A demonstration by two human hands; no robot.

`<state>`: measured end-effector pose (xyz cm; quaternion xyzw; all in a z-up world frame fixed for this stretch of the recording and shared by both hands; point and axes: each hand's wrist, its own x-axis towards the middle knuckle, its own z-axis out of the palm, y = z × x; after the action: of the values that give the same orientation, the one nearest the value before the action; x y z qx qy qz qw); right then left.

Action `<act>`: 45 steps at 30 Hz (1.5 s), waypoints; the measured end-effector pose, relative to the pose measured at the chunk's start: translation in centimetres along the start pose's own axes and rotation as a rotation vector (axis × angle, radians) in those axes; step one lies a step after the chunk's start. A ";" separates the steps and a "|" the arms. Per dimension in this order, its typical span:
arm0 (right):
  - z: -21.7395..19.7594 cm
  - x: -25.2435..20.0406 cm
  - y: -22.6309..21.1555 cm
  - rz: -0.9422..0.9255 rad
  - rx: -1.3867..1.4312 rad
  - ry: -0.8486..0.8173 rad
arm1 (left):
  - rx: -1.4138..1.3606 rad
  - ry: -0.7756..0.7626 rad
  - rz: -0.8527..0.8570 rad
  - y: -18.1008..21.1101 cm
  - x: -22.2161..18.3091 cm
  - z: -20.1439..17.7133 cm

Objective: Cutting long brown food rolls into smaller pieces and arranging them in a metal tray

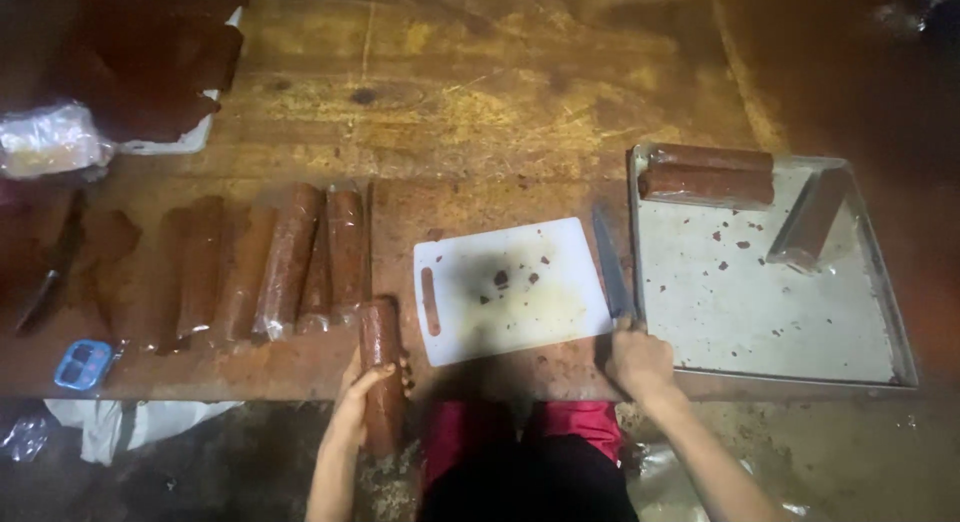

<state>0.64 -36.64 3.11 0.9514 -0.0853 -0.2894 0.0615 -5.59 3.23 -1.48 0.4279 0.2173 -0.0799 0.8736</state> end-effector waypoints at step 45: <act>18.7 -5.3 9.0 0.189 0.978 0.373 | 1.358 -0.321 0.470 0.2 11.9 18.2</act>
<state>-15.38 -45.67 -7.96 0.8926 -0.2831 -0.0348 -0.3492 10.76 -10.34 3.12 0.8930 -0.1081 -0.0692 0.4314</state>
